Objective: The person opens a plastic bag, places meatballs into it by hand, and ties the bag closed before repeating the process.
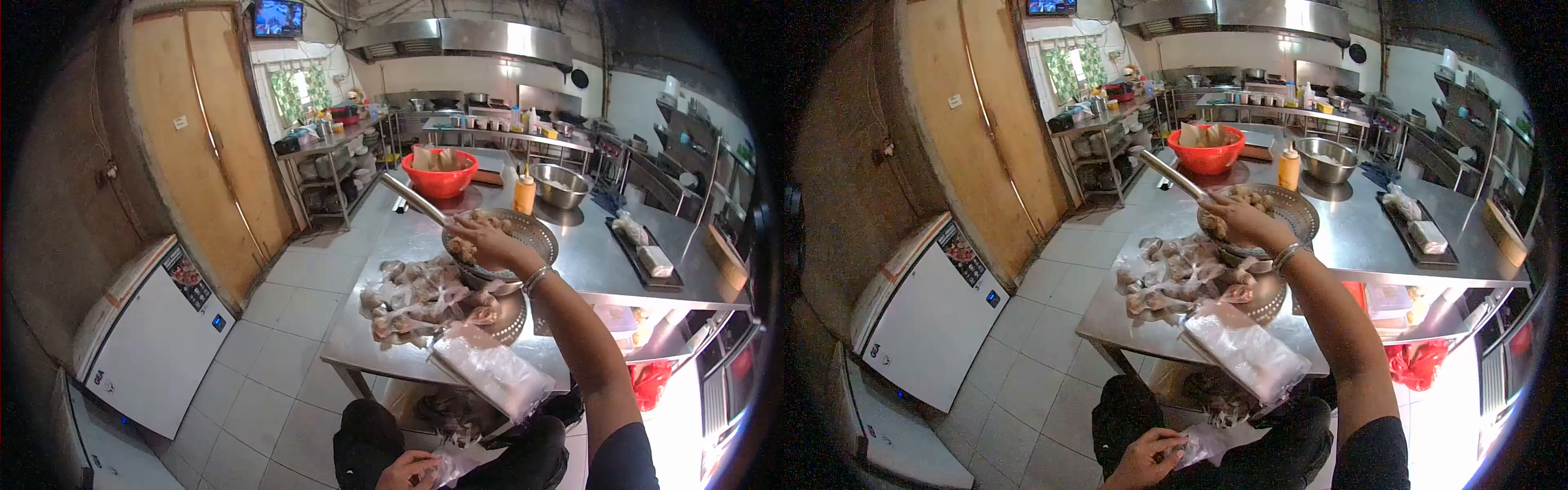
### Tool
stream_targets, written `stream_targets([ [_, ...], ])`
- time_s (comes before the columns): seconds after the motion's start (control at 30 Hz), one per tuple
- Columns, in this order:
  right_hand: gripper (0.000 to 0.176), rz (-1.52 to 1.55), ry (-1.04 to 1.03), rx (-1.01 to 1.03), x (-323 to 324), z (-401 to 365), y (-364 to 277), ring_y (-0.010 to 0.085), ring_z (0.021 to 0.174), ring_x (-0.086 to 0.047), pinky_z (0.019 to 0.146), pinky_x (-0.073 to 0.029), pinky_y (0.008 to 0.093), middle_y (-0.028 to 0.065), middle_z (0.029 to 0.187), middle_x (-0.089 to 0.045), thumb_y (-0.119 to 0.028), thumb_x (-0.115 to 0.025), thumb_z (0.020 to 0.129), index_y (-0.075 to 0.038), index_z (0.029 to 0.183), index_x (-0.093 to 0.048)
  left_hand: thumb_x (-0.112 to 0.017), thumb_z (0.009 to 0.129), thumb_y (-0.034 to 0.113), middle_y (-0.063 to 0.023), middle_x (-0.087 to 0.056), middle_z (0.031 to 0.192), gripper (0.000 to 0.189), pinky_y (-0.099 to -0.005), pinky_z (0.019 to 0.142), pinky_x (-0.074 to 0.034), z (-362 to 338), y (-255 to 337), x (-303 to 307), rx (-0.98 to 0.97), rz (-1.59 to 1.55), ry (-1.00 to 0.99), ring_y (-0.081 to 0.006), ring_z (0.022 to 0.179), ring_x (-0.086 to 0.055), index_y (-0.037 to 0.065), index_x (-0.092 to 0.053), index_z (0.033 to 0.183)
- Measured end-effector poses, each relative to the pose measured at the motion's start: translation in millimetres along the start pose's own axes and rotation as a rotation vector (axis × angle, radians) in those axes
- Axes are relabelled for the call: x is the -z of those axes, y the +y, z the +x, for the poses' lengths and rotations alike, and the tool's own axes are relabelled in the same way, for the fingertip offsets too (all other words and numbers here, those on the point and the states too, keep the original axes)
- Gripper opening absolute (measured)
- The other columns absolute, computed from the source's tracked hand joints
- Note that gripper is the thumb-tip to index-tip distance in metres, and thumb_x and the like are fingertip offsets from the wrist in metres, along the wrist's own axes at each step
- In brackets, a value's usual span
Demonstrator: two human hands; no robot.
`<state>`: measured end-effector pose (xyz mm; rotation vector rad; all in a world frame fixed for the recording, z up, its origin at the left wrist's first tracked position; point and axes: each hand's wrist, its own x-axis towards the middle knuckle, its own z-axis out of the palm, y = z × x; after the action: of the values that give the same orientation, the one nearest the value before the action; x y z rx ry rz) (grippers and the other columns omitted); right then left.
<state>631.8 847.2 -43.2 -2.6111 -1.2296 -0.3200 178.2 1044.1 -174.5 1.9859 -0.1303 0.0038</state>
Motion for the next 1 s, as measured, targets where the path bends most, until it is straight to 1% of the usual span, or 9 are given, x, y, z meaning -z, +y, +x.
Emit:
stream_targets([
  [0.03,0.074,-0.048,-0.006,0.042,2.2,-2.9,-3.8,0.0397,0.136,-0.052,0.111,-0.044,0.0468,0.0158,0.157,-0.046,0.007,-0.058,0.081,-0.016,0.151,-0.051,-0.067,0.094,0.013,-0.017,-0.067,0.119,0.023,-0.0413,0.088,-0.054,-3.4,-4.4,1.0,0.002,0.002,0.007,-0.0333,0.098,-0.067,0.007,-0.076,0.114],
  [0.23,0.044,0.081,-0.059,-0.064,-15.7,-2.9,11.2,0.0368,0.108,-0.068,0.097,-0.053,0.0434,0.016,0.116,-0.073,-0.004,-0.069,0.082,-0.013,0.126,-0.07,-0.071,0.092,0.014,-0.0133,-0.067,0.121,0.025,-0.0354,0.079,-0.055,-12.4,-24.0,11.5,0.007,0.049,0.098,-0.0258,0.088,-0.067,0.007,-0.076,0.115],
  [0.37,0.042,0.044,0.102,0.08,-33.8,-4.5,32.1,0.0378,0.104,-0.069,0.093,-0.053,0.0452,0.0167,0.111,-0.073,-0.009,-0.071,0.084,-0.014,0.126,-0.069,-0.075,0.092,0.017,-0.0121,-0.067,0.12,0.028,-0.0325,0.075,-0.056,-1.7,-26.7,14.4,0.084,0.087,0.044,-0.0199,0.087,-0.067,0.007,-0.076,0.118],
  [0.43,0.041,0.02,-0.111,-0.126,-27.2,-8.0,31.1,0.0372,0.103,-0.069,0.093,-0.053,0.0445,0.0176,0.111,-0.073,-0.011,-0.068,0.087,-0.013,0.128,-0.069,-0.077,0.092,0.018,-0.0111,-0.068,0.12,0.031,-0.0301,0.073,-0.057,2.9,-23.7,15.1,0.096,0.101,-0.01,-0.0155,0.089,-0.067,0.008,-0.076,0.121],
  [0.57,0.042,0.035,-0.151,-0.138,-32.5,-10.8,43.2,0.0368,0.108,-0.068,0.096,-0.053,0.042,0.018,0.116,-0.072,-0.009,-0.066,0.088,-0.013,0.129,-0.068,-0.079,0.09,0.018,-0.0104,-0.068,0.12,0.032,-0.0299,0.074,-0.055,5.9,-17.4,8.2,0.059,0.06,0.015,-0.0149,0.088,-0.067,0.008,-0.076,0.12],
  [0.67,0.03,0.016,-0.002,0.057,-42.4,-13.6,56.4,0.0345,0.096,-0.072,0.087,-0.055,0.0435,0.0189,0.112,-0.073,-0.015,-0.057,0.096,-0.011,0.123,-0.07,-0.08,0.09,0.018,-0.0103,-0.067,0.12,0.032,-0.0306,0.076,-0.056,5.4,-20.4,3.7,0.04,0.044,0.022,-0.0157,0.088,-0.067,0.009,-0.076,0.12],
  [0.87,0.034,0.395,-0.152,-0.248,6.1,-34.9,17.9,0.035,0.098,-0.072,0.089,-0.055,0.042,0.0199,0.115,-0.073,-0.015,-0.058,0.094,-0.009,0.125,-0.07,-0.074,0.09,0.016,-0.0125,-0.068,0.119,0.025,-0.035,0.079,-0.054,-4.4,-12.0,-5.9,-0.02,0.042,0.094,-0.0234,0.087,-0.067,0.007,-0.077,0.114],
  [0.93,0.041,-0.118,-0.323,-0.256,-7.6,-29.5,46.0,0.034,0.097,-0.072,0.088,-0.055,0.0415,0.0187,0.103,-0.074,-0.013,-0.073,0.086,-0.012,0.126,-0.069,-0.074,0.091,0.017,-0.0125,-0.068,0.118,0.025,-0.035,0.079,-0.054,-4.5,-11.1,-5.2,-0.004,0.05,0.077,-0.0234,0.088,-0.067,0.007,-0.077,0.114],
  [1.0,0.039,-0.102,-0.242,-0.286,-10.6,-33.2,54.7,0.0327,0.093,-0.072,0.084,-0.056,0.0415,0.018,0.1,-0.074,-0.014,-0.075,0.084,-0.01,0.122,-0.07,-0.074,0.091,0.018,-0.012,-0.067,0.118,0.023,-0.0352,0.081,-0.055,-3.4,-6.4,-4.0,0.007,0.04,0.078,-0.0246,0.091,-0.068,0.005,-0.077,0.11],
])
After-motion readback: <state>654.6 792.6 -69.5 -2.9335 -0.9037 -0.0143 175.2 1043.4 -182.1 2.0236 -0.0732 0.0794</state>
